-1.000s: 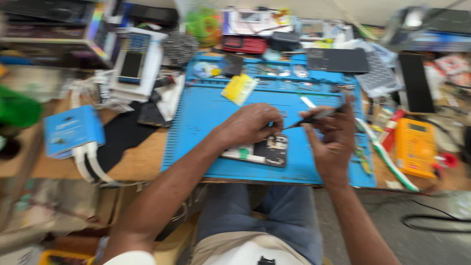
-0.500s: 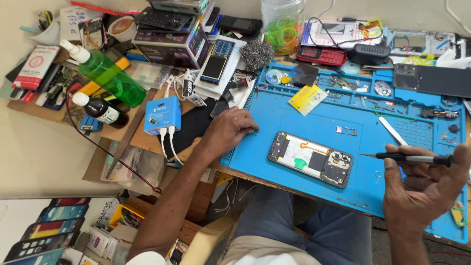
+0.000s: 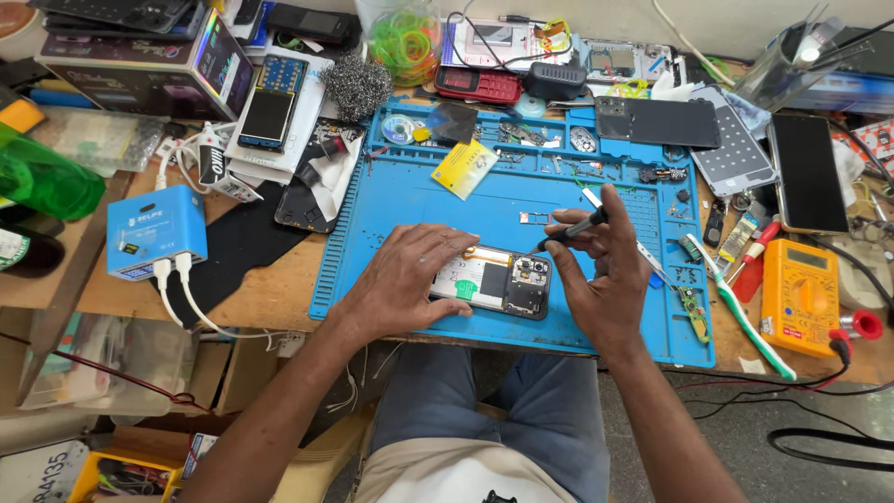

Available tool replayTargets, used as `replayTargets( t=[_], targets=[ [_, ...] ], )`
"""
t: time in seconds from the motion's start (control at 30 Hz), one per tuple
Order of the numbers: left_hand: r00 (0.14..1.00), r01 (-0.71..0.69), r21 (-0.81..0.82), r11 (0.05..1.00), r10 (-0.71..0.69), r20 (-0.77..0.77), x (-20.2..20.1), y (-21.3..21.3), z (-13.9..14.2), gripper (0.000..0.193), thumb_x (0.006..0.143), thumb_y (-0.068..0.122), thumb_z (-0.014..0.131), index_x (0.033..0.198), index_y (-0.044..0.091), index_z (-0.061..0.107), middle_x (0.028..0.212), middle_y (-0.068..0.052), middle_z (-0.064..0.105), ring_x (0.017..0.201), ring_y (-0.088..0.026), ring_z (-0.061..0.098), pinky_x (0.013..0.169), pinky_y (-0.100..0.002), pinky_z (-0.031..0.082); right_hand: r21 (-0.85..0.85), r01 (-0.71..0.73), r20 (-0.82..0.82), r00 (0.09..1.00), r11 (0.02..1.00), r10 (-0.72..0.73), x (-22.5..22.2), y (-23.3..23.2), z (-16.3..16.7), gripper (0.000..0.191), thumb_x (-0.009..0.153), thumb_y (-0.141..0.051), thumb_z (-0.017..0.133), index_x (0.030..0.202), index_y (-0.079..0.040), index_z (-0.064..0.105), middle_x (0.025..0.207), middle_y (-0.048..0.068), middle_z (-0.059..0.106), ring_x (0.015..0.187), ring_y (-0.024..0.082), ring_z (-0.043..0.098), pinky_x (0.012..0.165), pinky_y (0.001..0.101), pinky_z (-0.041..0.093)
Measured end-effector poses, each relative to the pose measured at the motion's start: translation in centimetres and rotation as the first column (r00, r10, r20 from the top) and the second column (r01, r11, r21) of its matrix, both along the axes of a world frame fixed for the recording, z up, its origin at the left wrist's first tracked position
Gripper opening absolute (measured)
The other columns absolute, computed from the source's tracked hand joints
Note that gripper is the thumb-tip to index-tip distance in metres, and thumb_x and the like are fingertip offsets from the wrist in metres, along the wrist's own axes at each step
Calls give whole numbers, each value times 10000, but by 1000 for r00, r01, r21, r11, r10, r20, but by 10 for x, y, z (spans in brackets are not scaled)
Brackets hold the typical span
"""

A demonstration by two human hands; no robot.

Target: The person is repairing a mobile phone by using a screwdriver to remove screws from the back cover. They then use a plastic pry tool to separate the back cover from the phone body. The person continues to remove screws and pry open the device.

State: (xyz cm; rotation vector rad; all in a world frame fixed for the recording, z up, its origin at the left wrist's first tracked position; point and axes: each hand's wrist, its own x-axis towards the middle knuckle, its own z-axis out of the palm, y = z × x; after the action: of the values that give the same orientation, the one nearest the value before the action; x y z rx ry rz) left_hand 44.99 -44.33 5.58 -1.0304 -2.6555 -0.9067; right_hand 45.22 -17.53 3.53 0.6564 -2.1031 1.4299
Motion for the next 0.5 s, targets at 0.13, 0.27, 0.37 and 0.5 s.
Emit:
replayTargets(
  t=[0.13, 0.27, 0.37, 0.5],
  targets=[
    [999, -14, 7, 1000, 14, -33, -5, -8, -6, 857, 699, 430, 875, 1410, 67, 564, 1363, -133, 640, 1317, -301, 545, 1105, -461, 366, 6, -16, 20, 1000, 1000, 16, -5, -11, 1, 803, 985, 100, 705, 1636, -129, 296, 1301, 185, 681, 1179, 253, 727, 981, 386, 663],
    [1000, -22, 16, 1000, 22, -22, -11, -17, -16, 862, 706, 444, 868, 1417, 69, 558, 1365, -139, 639, 1323, -303, 540, 1112, -466, 357, 7, -8, 42, 999, 1000, 8, -11, -19, -4, 794, 982, 98, 703, 1632, -113, 299, 1296, 190, 678, 1176, 259, 724, 983, 388, 659],
    [999, -24, 15, 1000, 24, -21, -15, -22, -21, 870, 711, 455, 868, 1423, 67, 552, 1364, -144, 637, 1327, -303, 537, 1117, -471, 352, 54, 10, 18, 1000, 998, -11, -14, -25, -4, 774, 984, 70, 725, 1620, -105, 321, 1275, 171, 698, 1168, 241, 735, 977, 366, 662],
    [999, -31, 38, 999, 31, -14, -17, -25, -21, 877, 696, 477, 874, 1414, 84, 558, 1355, -150, 637, 1313, -314, 531, 1106, -483, 348, 297, 168, -96, 985, 940, -146, -15, -36, 3, 714, 905, -43, 831, 1509, -105, 455, 1132, 125, 744, 1011, 196, 748, 849, 331, 637]
  ],
)
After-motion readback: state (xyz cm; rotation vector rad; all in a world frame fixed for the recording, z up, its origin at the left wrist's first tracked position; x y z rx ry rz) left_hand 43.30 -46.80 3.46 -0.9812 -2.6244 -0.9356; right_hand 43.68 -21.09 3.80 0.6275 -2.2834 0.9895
